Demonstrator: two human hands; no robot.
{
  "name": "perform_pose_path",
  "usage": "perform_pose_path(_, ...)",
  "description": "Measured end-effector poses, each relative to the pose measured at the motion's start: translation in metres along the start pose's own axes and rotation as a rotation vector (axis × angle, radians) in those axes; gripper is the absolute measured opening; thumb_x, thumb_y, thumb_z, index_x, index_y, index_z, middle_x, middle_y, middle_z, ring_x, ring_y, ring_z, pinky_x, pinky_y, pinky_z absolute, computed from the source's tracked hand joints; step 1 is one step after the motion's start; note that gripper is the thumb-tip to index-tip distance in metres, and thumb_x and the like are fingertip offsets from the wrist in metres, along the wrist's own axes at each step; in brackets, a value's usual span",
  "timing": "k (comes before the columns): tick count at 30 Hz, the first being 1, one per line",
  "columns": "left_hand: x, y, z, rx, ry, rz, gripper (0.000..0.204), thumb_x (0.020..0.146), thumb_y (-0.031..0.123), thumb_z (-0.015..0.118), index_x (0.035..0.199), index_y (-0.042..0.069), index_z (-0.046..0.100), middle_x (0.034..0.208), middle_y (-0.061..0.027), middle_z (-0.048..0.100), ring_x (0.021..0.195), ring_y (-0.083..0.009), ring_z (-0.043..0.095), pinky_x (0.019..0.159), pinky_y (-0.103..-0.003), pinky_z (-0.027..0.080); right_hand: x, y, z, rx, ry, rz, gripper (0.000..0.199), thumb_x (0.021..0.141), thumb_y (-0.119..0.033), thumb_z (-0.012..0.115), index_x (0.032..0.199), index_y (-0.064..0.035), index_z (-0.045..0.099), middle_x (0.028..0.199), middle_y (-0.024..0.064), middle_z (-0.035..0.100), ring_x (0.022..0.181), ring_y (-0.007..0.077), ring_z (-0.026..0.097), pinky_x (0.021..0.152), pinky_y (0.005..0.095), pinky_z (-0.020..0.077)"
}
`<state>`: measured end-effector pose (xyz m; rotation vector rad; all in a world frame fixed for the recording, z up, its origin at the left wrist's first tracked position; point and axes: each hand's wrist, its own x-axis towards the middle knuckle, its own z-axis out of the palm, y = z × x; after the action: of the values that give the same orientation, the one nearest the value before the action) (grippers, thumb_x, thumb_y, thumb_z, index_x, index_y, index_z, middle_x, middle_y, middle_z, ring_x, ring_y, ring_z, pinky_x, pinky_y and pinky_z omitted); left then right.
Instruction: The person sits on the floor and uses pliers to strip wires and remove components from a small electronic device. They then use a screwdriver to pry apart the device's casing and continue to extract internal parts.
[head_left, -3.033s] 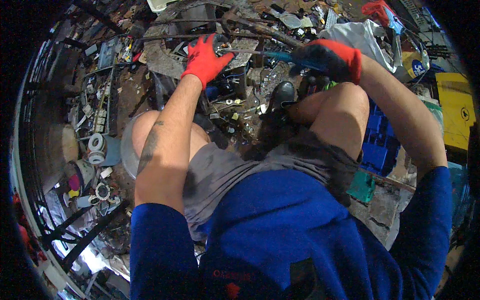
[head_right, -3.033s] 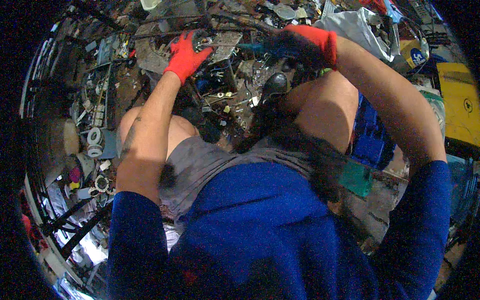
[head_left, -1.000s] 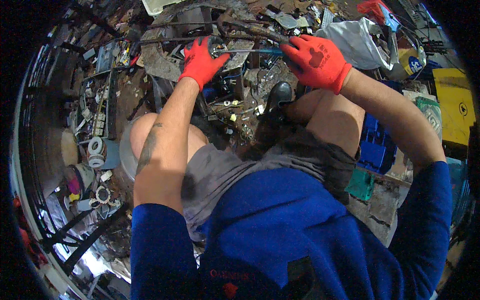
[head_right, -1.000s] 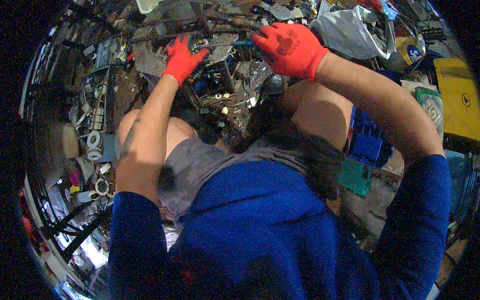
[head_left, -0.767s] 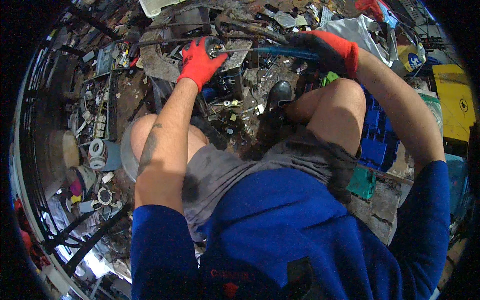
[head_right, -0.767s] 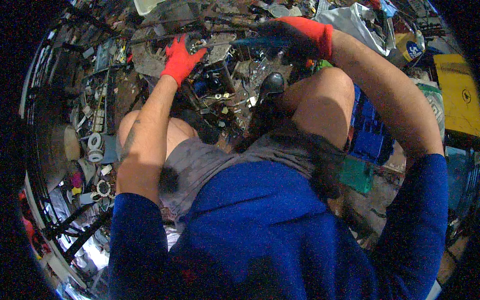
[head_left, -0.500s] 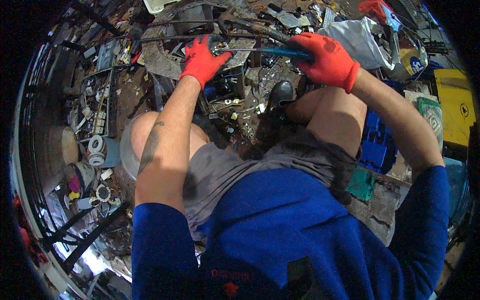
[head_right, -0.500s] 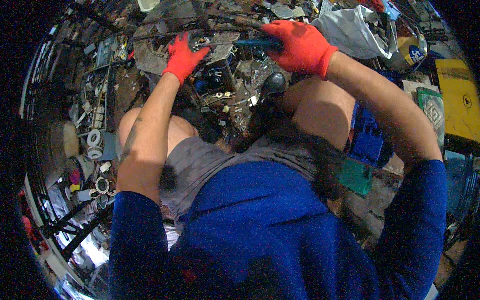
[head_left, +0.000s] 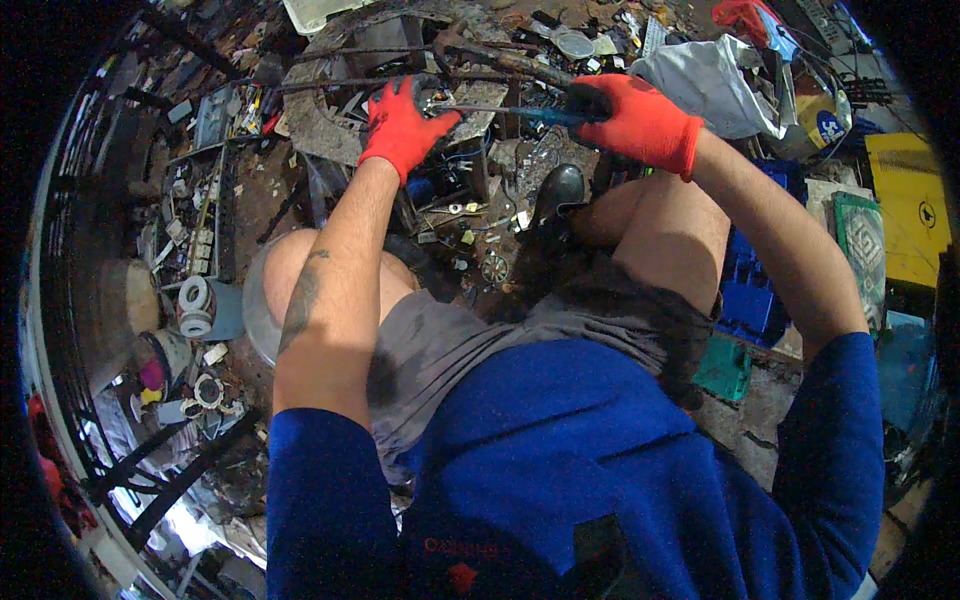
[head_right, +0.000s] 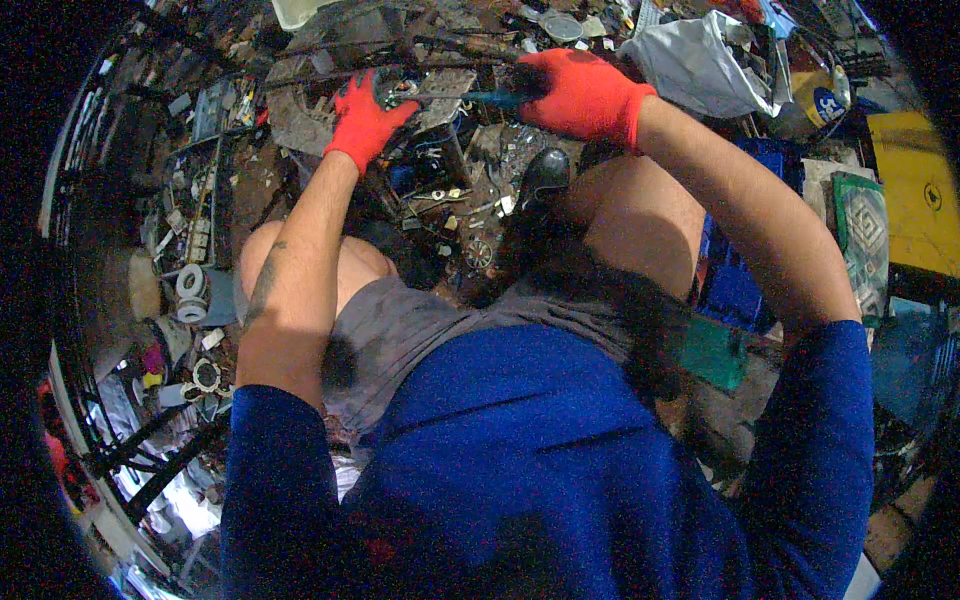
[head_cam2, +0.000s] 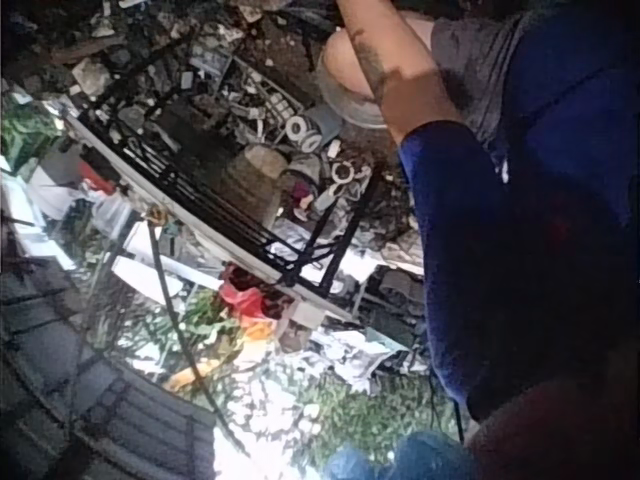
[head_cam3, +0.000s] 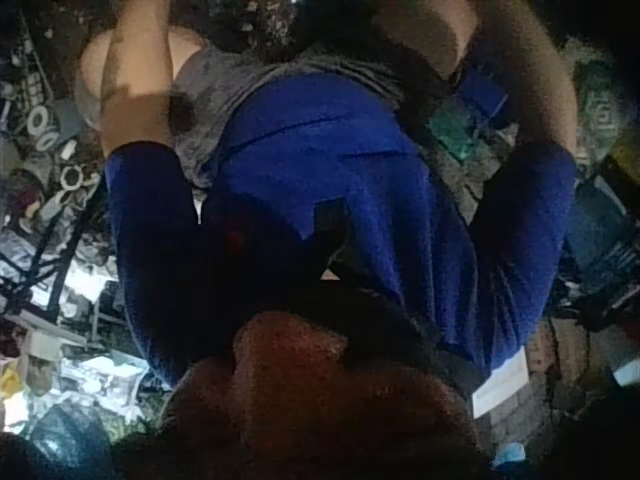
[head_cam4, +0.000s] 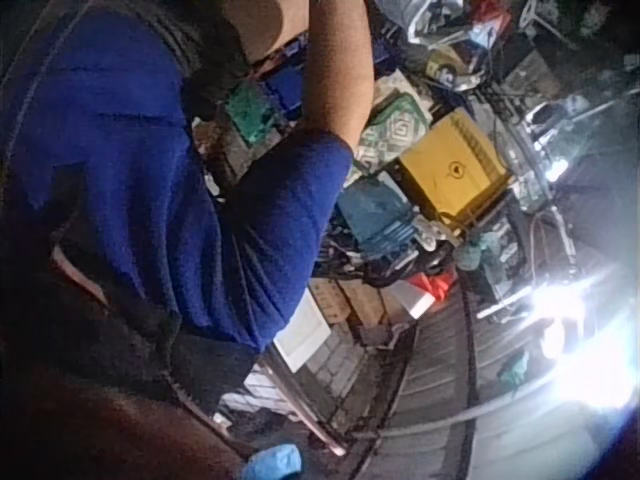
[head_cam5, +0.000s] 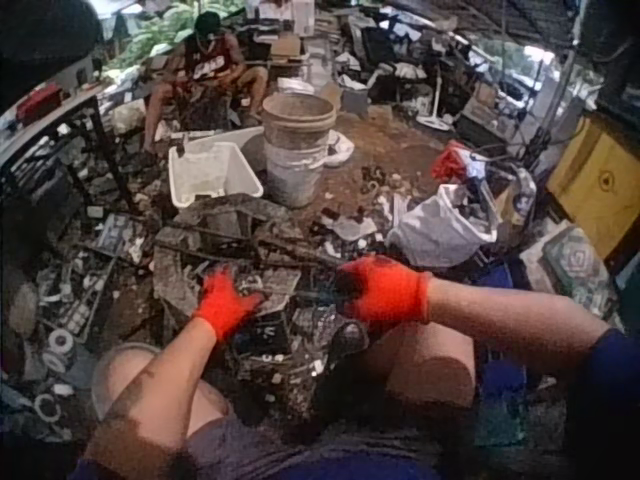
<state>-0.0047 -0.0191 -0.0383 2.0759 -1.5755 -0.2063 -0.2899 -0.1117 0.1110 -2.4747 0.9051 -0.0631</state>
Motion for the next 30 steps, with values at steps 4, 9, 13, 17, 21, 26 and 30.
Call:
perform_pose_path(4, -0.001, -0.001, -0.001, 0.002, 0.003, -0.019, 0.101, 0.072, 0.061, 0.075, 0.143, -0.001, 0.040, 0.148, -0.0282, 0.038, 0.141, -0.0391, 0.033, 0.119, -0.050, 0.019, -0.004, -0.012, -0.002, -0.059, 0.046, -0.172, 0.050, 0.079, -0.033, 0.070, 0.117, -0.0009, 0.064, 0.109, 0.0207, 0.070, 0.101, 0.0339, 0.067, 0.090, 0.0395, 0.0518)
perform_pose_path(9, 0.002, 0.004, -0.001, -0.011, -0.012, -0.013, 0.103, 0.071, 0.063, 0.074, 0.144, -0.001, 0.040, 0.147, -0.0282, 0.039, 0.140, -0.0393, 0.034, 0.118, -0.051, 0.019, 0.019, 0.004, 0.000, 0.052, -0.188, 0.182, 0.034, 0.083, -0.028, 0.068, 0.104, -0.0022, 0.067, 0.091, 0.0129, 0.069, 0.079, 0.0251, 0.066, 0.075, 0.0380, 0.0531)
perform_pose_path(13, 0.001, -0.001, -0.002, -0.004, -0.028, 0.009, 0.103, 0.072, 0.064, 0.074, 0.144, -0.001, 0.039, 0.147, -0.0279, 0.039, 0.140, -0.0391, 0.034, 0.118, -0.052, 0.018, 0.024, -0.010, -0.016, -0.094, -0.332, -0.081, 0.031, 0.083, -0.029, 0.066, 0.100, -0.0032, 0.069, 0.094, 0.0159, 0.069, 0.079, 0.0287, 0.068, 0.075, 0.0407, 0.0541)
perform_pose_path(17, -0.001, -0.001, -0.005, 0.011, -0.043, 0.016, 0.102, 0.073, 0.063, 0.073, 0.144, -0.001, 0.039, 0.147, -0.0277, 0.038, 0.141, -0.0387, 0.033, 0.118, -0.052, 0.018, -0.005, -0.028, 0.007, -0.368, 0.209, -0.146, 0.035, 0.079, -0.026, 0.066, 0.109, -0.0075, 0.067, 0.097, 0.0178, 0.069, 0.091, 0.0345, 0.067, 0.081, 0.0439, 0.0537)
perform_pose_path(21, -0.004, 0.005, -0.011, -0.051, -0.075, -0.001, 0.101, 0.074, 0.062, 0.074, 0.145, 0.000, 0.039, 0.148, -0.0275, 0.037, 0.141, -0.0386, 0.031, 0.119, -0.051, 0.017, -0.013, -0.028, 0.006, -0.308, 0.140, -0.103, 0.043, 0.078, -0.031, 0.068, 0.114, -0.0065, 0.065, 0.109, 0.0183, 0.069, 0.102, 0.0359, 0.066, 0.089, 0.0417, 0.0526)
perform_pose_path(26, -0.002, 0.003, -0.012, -0.034, -0.070, -0.032, 0.101, 0.072, 0.059, 0.077, 0.147, 0.004, 0.038, 0.150, -0.0251, 0.035, 0.141, -0.0391, 0.031, 0.117, -0.049, 0.025, 0.012, -0.028, -0.004, -0.274, -0.065, 0.312, 0.051, 0.080, -0.034, 0.070, 0.121, -0.0043, 0.063, 0.114, 0.0168, 0.068, 0.106, 0.0344, 0.064, 0.092, 0.0404, 0.0509)
perform_pose_path(30, -0.004, 0.003, -0.014, -0.124, -0.084, -0.041, 0.101, 0.070, 0.056, 0.080, 0.147, 0.007, 0.038, 0.152, -0.0232, 0.033, 0.140, -0.0410, 0.032, 0.115, -0.048, 0.031, 0.009, -0.026, -0.007, -0.258, -0.029, 0.172, 0.053, 0.080, -0.034, 0.068, 0.124, -0.0043, 0.062, 0.114, 0.0176, 0.067, 0.108, 0.0362, 0.063, 0.094, 0.0414, 0.0499)
